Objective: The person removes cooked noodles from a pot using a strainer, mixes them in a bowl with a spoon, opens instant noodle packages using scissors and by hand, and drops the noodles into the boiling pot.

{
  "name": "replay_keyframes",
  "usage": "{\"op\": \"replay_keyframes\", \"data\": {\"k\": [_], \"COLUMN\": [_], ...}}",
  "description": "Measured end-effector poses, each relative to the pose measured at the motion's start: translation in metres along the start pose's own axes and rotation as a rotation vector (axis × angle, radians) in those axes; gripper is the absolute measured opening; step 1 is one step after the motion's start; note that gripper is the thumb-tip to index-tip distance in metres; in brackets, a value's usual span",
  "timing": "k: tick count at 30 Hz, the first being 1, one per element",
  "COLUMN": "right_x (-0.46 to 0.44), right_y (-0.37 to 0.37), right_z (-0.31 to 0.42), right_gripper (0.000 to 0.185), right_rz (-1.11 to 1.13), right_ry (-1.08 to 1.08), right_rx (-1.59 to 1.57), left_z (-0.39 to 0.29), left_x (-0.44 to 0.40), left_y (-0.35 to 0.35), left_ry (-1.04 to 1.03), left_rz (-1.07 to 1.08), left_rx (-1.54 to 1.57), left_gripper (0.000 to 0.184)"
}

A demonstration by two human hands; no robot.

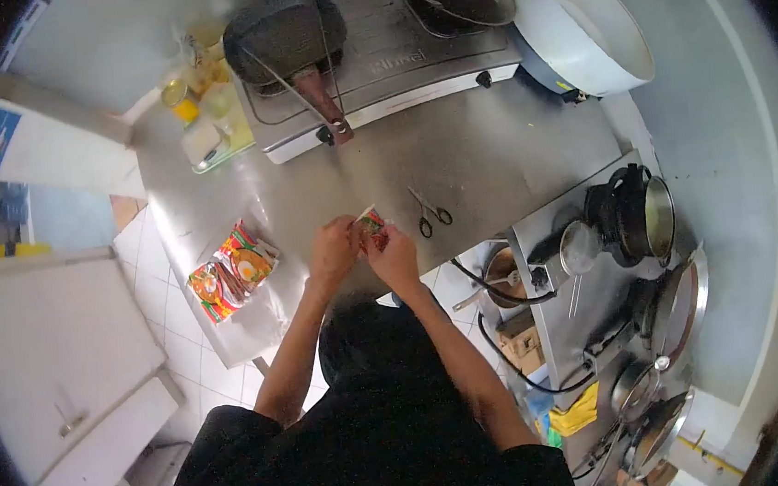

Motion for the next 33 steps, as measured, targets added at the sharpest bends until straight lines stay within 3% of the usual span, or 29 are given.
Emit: {"op": "replay_keyframes", "data": {"k": [4, 8, 15, 18, 21, 23, 24, 25, 26, 27, 28, 29, 31, 33], "right_x": [0.004, -0.001, 0.005, 0.001, 0.005, -0.003, -0.004, 0.0, 0.005, 0.019, 0.005, 0.023, 0.001, 0.017], "right_y": [0.007, 0.019, 0.019, 0.008, 0.004, -0.003, 0.014, 0.016, 0.019, 0.038, 0.011, 0.02, -0.019, -0.009], "right_z": [0.009, 0.014, 0.002, -0.016, -0.011, -0.035, -0.025, -0.015, -0.006, 0.03, -0.007, 0.023, -0.023, 0.007], "right_gripper": [0.008, 0.011, 0.011, 0.032, 0.041, 0.046, 0.046, 0.04, 0.034, 0.031, 0.028, 0.025, 0.03, 0.026], "right_rz": [-0.048, 0.016, 0.066, 0.189, 0.3, 0.097, 0.229, 0.271, 0.313, 0.237, 0.109, 0.239, 0.272, 0.41], "right_ry": [0.21, 0.331, 0.464, 0.308, 0.332, 0.401, 0.22, 0.226, 0.235, 0.356, 0.453, 0.609, 0.635, 0.769], "right_rx": [-0.159, 0.023, 0.342, 0.466, 0.591, 0.301, 0.202, 0.274, 0.345, 0.25, 0.238, 0.317, 0.473, 0.616], "left_z": [0.011, -0.034, -0.039, -0.04, -0.041, -0.025, -0.057, -0.029, -0.034, -0.047, -0.06, -0.044, -0.008, 0.035], "left_x": [0.016, 0.028, 0.039, 0.039, 0.041, 0.044, 0.047, 0.053, 0.054, 0.059, 0.066, 0.064, 0.078, 0.096], "left_y": [-0.001, 0.001, -0.029, -0.04, -0.049, -0.06, -0.045, -0.056, -0.061, -0.049, -0.038, -0.052, -0.055, -0.068], "left_ry": [0.205, 0.003, 0.01, 0.038, 0.055, 0.149, 0.052, 0.171, 0.254, 0.178, 0.098, 0.252, 0.262, 0.403], "left_rz": [-0.106, -0.259, -0.081, -0.066, -0.068, -0.029, -0.089, -0.151, 0.015, -0.097, -0.204, -0.018, -0.105, -0.282], "left_rx": [-0.089, -0.139, -0.307, -0.329, -0.332, -0.415, -0.376, -0.176, -0.411, -0.381, -0.356, -0.3, -0.016, 0.383], "left_gripper": [0.027, 0.038, 0.041, 0.038, 0.038, 0.033, 0.027, 0.029, 0.032, 0.031, 0.031, 0.031, 0.042, 0.052]}}
Point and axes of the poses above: each hand's wrist, its own x-axis away from the middle knuckle, its own y-axis out of the back of the hand, z = x × y, the point moved 10 cm from there along -x, towards the middle knuckle, and after that the axes turned 4 degrees about -x, right-handed, at the moved point
